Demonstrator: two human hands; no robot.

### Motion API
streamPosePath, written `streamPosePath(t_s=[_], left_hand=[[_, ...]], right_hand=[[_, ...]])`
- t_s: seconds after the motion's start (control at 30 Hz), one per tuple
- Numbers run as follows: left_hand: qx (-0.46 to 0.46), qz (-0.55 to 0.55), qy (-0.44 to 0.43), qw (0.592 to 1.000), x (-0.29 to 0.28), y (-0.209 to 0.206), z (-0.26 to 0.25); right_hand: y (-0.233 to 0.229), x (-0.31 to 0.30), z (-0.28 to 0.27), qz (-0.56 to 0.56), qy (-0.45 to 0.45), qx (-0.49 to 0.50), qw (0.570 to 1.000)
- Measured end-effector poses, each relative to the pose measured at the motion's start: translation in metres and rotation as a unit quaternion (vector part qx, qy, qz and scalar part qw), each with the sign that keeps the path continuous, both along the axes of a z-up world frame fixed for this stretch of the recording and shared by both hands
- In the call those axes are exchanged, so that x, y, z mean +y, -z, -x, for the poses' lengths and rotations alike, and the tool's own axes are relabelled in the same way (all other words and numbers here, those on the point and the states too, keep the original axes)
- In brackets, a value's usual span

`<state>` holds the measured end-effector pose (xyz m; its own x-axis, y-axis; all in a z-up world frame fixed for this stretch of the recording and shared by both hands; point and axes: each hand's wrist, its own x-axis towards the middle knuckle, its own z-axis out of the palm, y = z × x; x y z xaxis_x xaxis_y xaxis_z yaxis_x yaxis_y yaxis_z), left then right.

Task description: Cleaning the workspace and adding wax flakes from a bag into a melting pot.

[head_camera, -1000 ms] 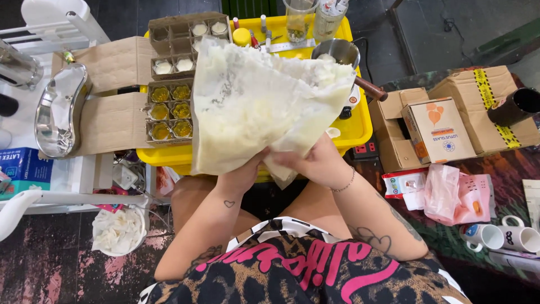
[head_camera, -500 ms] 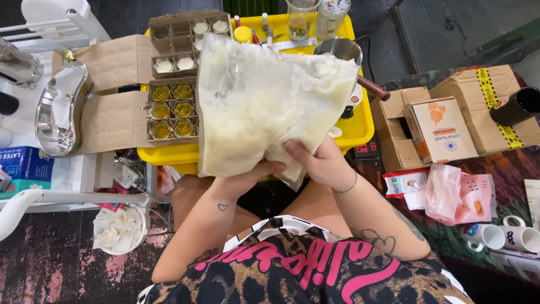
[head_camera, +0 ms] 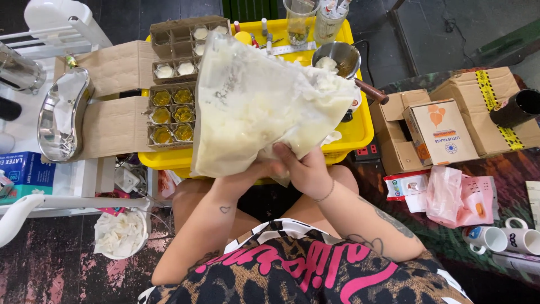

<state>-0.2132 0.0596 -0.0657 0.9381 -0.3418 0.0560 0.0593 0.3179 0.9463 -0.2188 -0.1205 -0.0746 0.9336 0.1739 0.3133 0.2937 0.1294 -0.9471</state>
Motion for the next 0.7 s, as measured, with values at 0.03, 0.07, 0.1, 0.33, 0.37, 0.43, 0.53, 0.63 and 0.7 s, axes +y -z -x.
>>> streamPosePath(t_s=[0.03, 0.07, 0.1, 0.33, 0.37, 0.43, 0.53, 0.63, 0.7], left_hand=[[-0.016, 0.019, -0.018, 1.0, -0.002, 0.014, 0.0], [-0.015, 0.018, -0.018, 1.0, -0.006, 0.018, -0.002], [-0.009, 0.018, -0.055, 0.998, -0.009, 0.021, -0.004], [0.027, -0.038, -0.093, 0.995, -0.009, -0.005, -0.043], [0.027, -0.039, -0.093, 0.995, -0.011, -0.01, -0.045], [0.03, -0.01, -0.076, 0.997, -0.016, -0.023, -0.051], [0.035, 0.025, -0.047, 0.998, -0.019, -0.033, -0.056], [0.043, 0.01, -0.04, 0.998, -0.018, -0.035, -0.054], [0.048, -0.009, -0.045, 0.998, -0.017, -0.042, -0.054]], right_hand=[[0.014, 0.002, -0.001, -0.005, 0.019, 0.006, 1.0], [0.013, 0.0, -0.002, -0.006, 0.019, 0.007, 1.0], [0.012, 0.0, -0.004, -0.006, 0.028, 0.019, 0.999], [-0.05, -0.003, -0.031, -0.13, 0.031, 0.078, 0.988], [-0.053, -0.004, -0.032, -0.13, 0.032, 0.078, 0.988], [-0.06, -0.008, -0.036, -0.183, 0.02, 0.089, 0.979], [-0.06, -0.019, -0.044, -0.168, 0.018, 0.1, 0.981], [-0.065, -0.027, -0.047, -0.14, 0.019, 0.11, 0.984], [-0.066, -0.031, -0.049, -0.136, 0.012, 0.103, 0.985]])
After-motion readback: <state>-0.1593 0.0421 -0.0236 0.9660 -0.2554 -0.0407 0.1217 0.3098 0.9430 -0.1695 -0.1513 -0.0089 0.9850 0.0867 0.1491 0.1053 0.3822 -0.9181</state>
